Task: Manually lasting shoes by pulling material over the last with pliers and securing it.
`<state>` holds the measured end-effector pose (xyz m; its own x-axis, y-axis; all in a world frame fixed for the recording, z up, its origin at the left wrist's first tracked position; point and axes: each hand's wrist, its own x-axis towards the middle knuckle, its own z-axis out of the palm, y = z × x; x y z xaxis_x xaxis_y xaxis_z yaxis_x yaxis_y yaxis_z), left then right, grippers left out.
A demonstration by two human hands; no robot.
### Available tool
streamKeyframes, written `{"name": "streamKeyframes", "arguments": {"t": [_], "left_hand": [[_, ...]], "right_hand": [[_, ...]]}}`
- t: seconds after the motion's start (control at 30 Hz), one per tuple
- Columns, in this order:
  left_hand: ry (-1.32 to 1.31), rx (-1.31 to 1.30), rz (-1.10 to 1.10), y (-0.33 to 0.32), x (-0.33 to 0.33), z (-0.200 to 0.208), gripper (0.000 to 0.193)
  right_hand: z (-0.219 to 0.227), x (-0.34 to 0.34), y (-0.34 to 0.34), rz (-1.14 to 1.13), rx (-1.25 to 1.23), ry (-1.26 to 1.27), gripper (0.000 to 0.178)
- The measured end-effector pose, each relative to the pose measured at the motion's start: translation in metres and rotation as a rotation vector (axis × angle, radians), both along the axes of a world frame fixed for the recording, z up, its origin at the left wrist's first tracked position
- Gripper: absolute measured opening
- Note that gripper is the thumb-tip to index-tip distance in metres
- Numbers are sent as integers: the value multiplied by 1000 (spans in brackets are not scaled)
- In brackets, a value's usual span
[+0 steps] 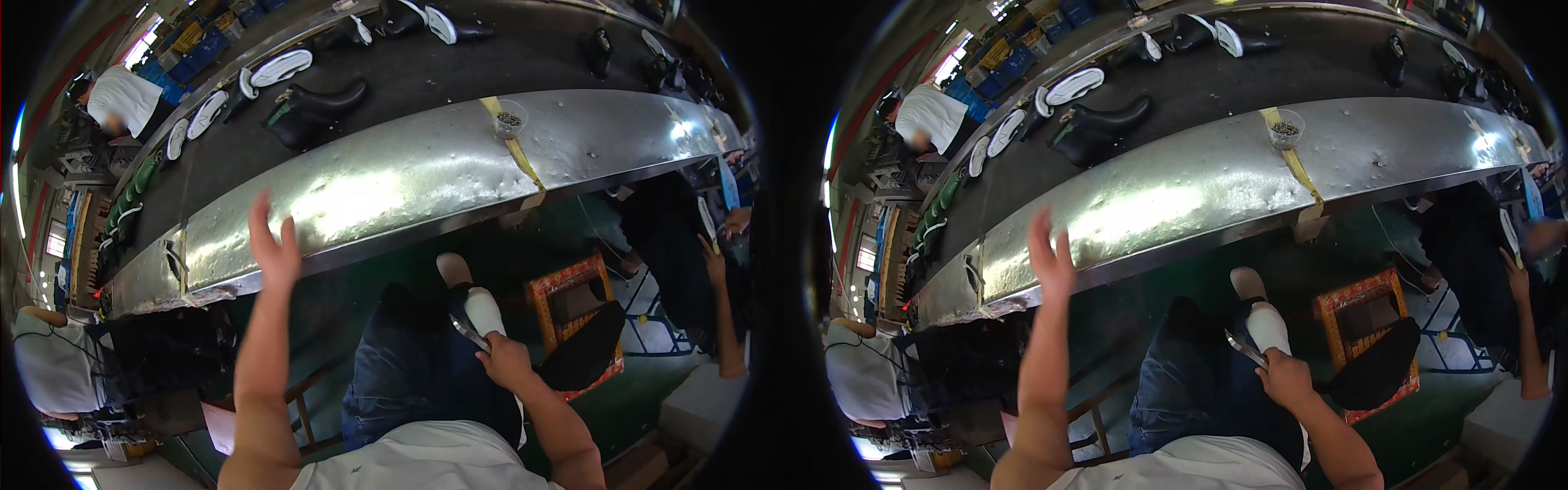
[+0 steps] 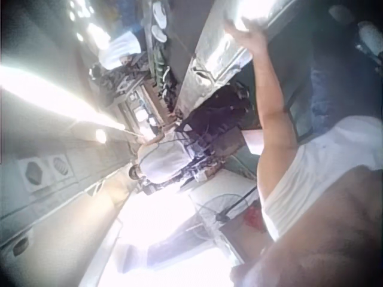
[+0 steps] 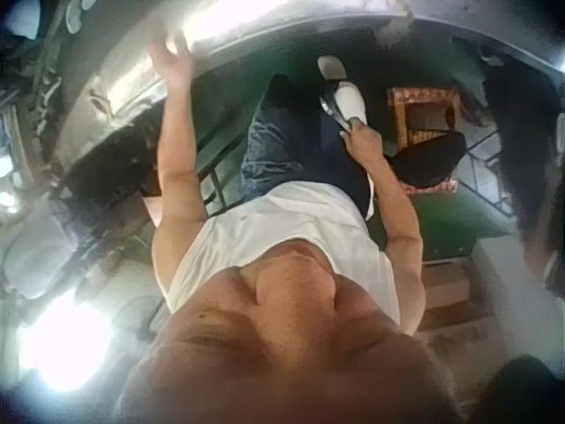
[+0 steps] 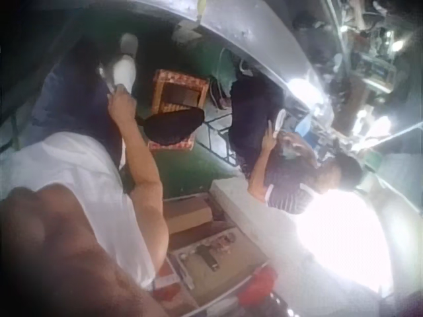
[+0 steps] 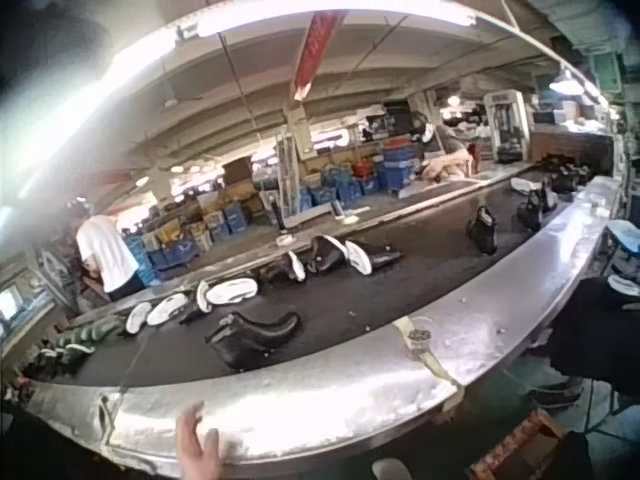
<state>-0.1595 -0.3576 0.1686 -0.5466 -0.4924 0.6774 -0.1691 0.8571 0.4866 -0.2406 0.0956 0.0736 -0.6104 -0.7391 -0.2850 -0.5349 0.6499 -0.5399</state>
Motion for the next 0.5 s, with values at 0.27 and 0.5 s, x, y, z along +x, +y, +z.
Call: {"name": "streamKeyframes", "arguments": {"t": [0.27,0.5], "left_hand": [[-495,1207,368,161,299,-281,48],[-1024,620,347,198,294,-196,59]], "right_hand": [[20,4,27,-91,-1,99,30],[38,-3,96,-243,-94,245,33]]}}
